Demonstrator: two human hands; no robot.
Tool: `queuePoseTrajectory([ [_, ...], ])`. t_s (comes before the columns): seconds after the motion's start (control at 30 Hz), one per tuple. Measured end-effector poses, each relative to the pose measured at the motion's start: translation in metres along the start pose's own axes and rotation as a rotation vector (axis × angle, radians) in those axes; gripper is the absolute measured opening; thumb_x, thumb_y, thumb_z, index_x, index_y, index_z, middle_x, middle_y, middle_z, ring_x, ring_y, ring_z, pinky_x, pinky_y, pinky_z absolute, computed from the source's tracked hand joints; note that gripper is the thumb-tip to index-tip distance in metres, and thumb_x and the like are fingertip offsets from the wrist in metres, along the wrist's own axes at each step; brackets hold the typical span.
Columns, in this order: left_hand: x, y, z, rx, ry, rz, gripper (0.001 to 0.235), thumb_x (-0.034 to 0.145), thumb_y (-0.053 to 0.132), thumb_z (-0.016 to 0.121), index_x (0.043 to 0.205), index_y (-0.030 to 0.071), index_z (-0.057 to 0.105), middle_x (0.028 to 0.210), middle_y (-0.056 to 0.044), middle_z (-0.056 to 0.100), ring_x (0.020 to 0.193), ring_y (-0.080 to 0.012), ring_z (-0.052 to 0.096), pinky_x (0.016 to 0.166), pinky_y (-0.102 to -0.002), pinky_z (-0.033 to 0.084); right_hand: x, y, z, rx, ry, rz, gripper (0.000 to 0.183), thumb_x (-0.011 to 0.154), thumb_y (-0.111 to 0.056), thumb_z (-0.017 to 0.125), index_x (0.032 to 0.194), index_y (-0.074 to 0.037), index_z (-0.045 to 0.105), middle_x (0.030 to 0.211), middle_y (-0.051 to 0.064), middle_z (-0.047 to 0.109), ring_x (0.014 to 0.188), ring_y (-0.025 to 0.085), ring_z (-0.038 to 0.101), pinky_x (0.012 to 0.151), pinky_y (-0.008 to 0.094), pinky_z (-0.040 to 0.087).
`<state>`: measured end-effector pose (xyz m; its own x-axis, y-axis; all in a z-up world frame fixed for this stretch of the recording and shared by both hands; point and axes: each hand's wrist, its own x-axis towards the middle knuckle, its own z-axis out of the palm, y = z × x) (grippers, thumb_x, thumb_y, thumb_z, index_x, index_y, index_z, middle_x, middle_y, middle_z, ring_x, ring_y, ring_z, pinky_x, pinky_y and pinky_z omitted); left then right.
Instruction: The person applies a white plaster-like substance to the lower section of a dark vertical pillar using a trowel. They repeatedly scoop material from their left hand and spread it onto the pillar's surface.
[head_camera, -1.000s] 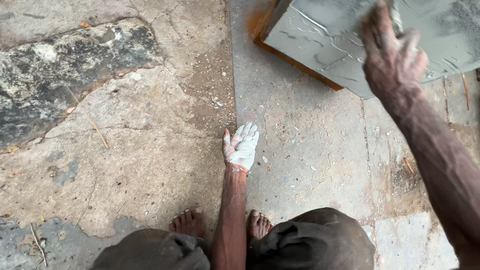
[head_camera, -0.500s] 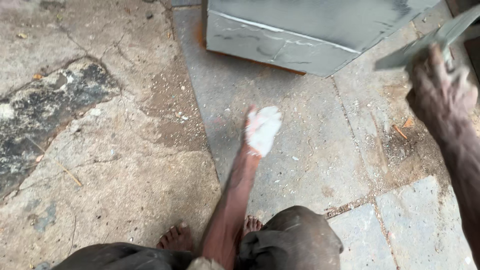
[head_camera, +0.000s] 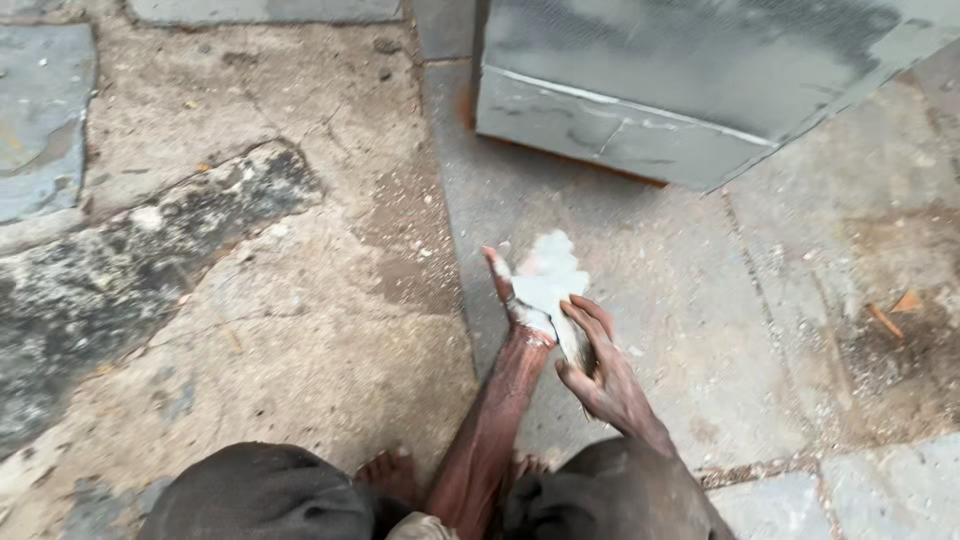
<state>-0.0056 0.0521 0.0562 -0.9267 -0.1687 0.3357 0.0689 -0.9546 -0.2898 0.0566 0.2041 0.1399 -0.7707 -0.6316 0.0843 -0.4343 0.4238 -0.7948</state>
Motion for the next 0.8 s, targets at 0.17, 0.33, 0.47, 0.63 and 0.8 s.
queuePoseTrajectory([
  [0.17,0.008,0.042,0.057,0.354,0.479,0.208,0.115,0.090,0.077,0.050,0.157,-0.010,0.018,0.166,-0.030,0.026,0.155,-0.0409,0.027,0.127,-0.050,0.023,0.000,0.044,0.000,0.129,-0.154,0.479,0.072,0.081,-0.015,0.065,0.150,-0.022,0.046,0.159,0.006,0.033,0.117,0.029,0.060,0.084,0.039,0.062],
  [0.33,0.026,0.058,0.081,0.574,0.363,-0.132,0.113,0.093,0.077,0.044,0.159,-0.010,0.017,0.165,-0.030,0.025,0.155,-0.0405,0.026,0.129,-0.050,0.022,-0.021,0.100,-0.021,0.764,0.017,0.705,0.054,0.107,-0.029,0.051,0.159,-0.020,0.043,0.106,0.029,0.055,0.075,0.031,0.056,0.058,0.040,0.054],
  [0.47,0.029,0.041,0.061,0.691,0.310,-0.406,0.122,0.090,0.086,0.039,0.160,-0.012,0.017,0.167,-0.034,0.026,0.160,-0.0424,0.024,0.132,-0.053,0.017,-0.024,0.100,-0.025,1.395,0.187,0.656,0.045,0.103,-0.024,0.052,0.145,-0.017,0.039,0.099,0.017,0.058,0.067,0.022,0.055,0.047,0.031,0.051],
  [0.63,0.049,0.011,0.037,0.927,0.210,-0.651,0.133,0.076,0.097,0.030,0.164,-0.002,0.019,0.169,-0.023,0.022,0.158,-0.0374,0.016,0.126,-0.054,0.013,-0.009,0.074,-0.034,1.676,-0.029,0.580,0.037,0.104,-0.025,0.056,0.133,-0.012,0.038,0.083,0.010,0.055,0.057,0.017,0.053,0.038,0.027,0.050],
  [0.8,0.075,0.000,0.038,1.220,-0.039,-0.808,0.118,0.078,0.092,0.038,0.154,0.001,0.027,0.156,-0.021,0.027,0.144,-0.0340,0.025,0.116,-0.050,0.024,-0.025,0.051,-0.017,2.072,-0.479,0.346,0.057,0.099,-0.027,0.065,0.149,-0.012,0.044,0.080,0.016,0.056,0.055,0.019,0.054,0.043,0.030,0.053],
])
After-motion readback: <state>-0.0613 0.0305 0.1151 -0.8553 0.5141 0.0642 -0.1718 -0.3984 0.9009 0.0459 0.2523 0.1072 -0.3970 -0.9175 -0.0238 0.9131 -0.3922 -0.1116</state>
